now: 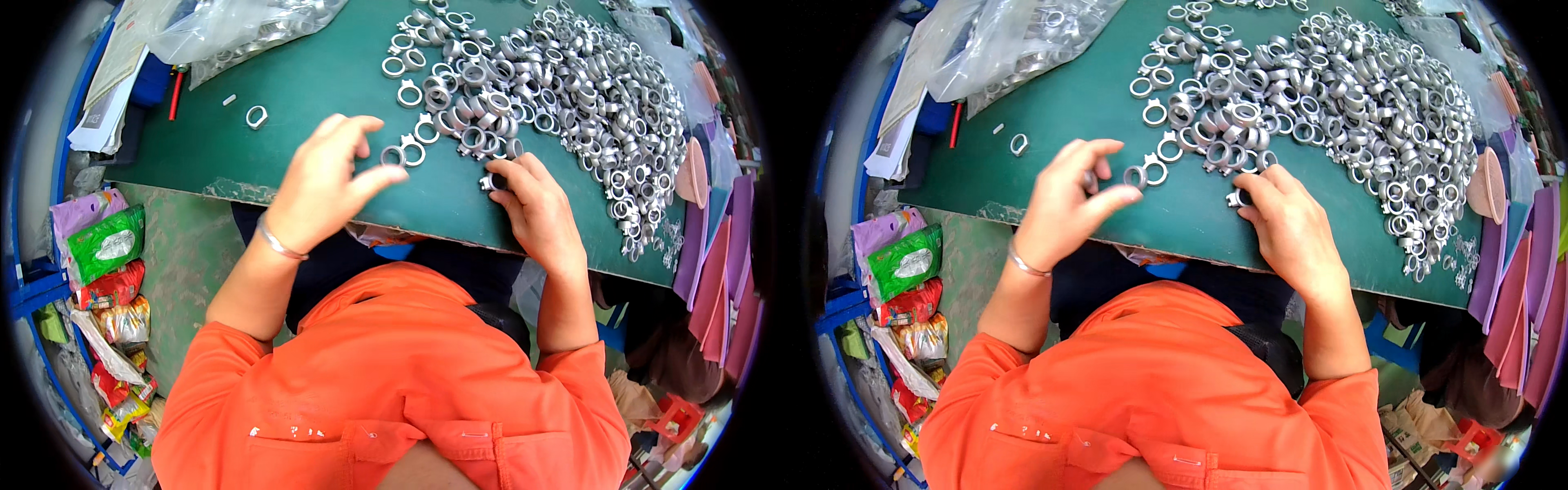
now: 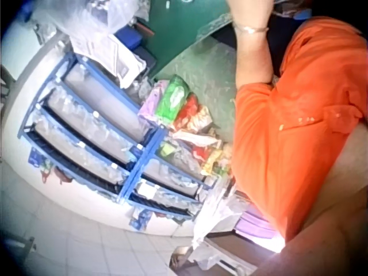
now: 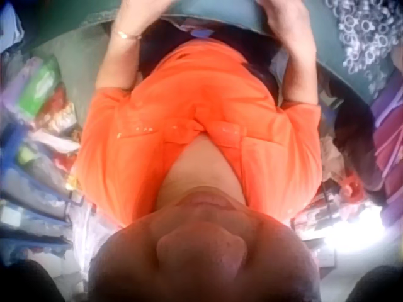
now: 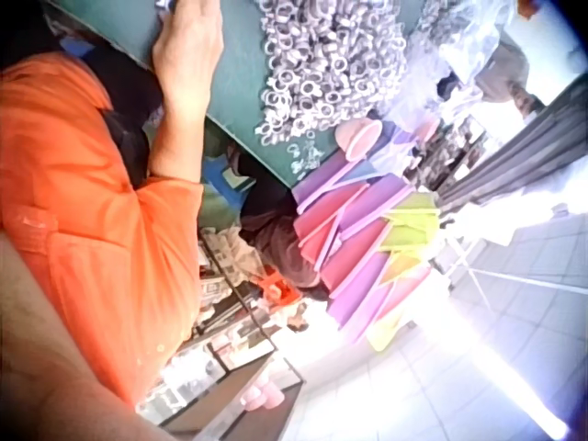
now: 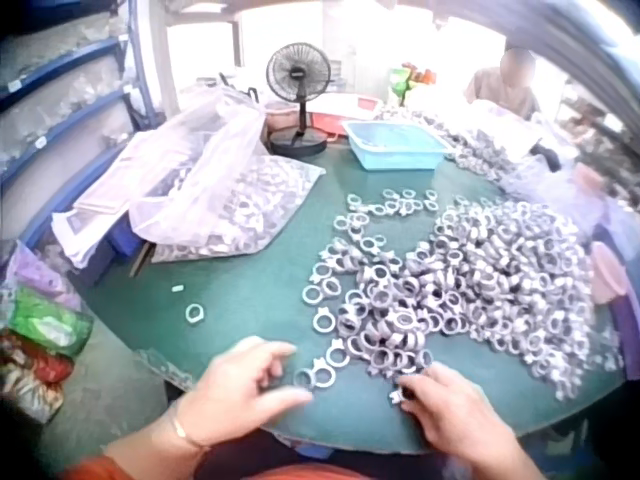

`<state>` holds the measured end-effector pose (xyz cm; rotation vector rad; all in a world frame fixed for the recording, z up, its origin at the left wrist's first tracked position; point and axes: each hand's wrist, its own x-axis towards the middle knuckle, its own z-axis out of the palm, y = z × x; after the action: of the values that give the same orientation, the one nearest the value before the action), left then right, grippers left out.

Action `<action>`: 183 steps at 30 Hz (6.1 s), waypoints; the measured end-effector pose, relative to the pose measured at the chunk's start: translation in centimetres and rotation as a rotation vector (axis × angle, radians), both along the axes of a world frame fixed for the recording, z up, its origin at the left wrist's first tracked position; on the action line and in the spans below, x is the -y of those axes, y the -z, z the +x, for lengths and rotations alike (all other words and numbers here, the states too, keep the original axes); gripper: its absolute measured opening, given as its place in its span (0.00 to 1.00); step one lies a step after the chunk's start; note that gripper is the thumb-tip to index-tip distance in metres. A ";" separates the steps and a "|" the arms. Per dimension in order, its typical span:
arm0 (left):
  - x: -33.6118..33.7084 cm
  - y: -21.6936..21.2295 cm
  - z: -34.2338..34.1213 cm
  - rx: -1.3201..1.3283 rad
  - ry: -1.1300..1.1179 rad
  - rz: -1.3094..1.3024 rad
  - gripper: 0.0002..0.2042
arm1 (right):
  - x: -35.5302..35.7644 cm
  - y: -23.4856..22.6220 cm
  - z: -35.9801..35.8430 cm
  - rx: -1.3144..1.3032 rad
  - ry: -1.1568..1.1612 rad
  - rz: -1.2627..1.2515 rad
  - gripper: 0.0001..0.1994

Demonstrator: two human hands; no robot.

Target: The person sorts metal components from a large pile on a green workbench, picking up two pieces at a time and placing them into a small blue tray or organized piles on the table.

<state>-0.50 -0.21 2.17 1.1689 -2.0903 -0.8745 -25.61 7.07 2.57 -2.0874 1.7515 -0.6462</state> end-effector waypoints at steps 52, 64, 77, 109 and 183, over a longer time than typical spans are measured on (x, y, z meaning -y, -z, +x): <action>0.4 0.6 -1.0 -0.221 0.185 0.357 0.14 | 1.1 0.4 3.1 0.526 0.016 0.128 0.13; -1.0 1.1 -0.4 -1.211 0.449 1.248 0.15 | 0.4 0.7 1.6 1.997 -0.158 0.542 0.18; 2.6 1.5 -4.4 0.166 0.268 -0.194 0.07 | 2.0 0.0 1.4 -0.118 0.034 -0.175 0.05; -0.1 0.7 -0.9 -0.563 0.244 0.839 0.17 | -0.9 2.6 -0.3 1.593 -0.075 0.463 0.19; 0.7 1.1 -5.2 -0.168 0.100 0.039 0.15 | 0.5 1.5 -0.2 0.249 0.196 -0.075 0.12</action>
<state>-5.73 -0.90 1.09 0.9811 -2.0166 -1.0278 -25.80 6.54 1.06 -1.8021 1.8239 -0.9953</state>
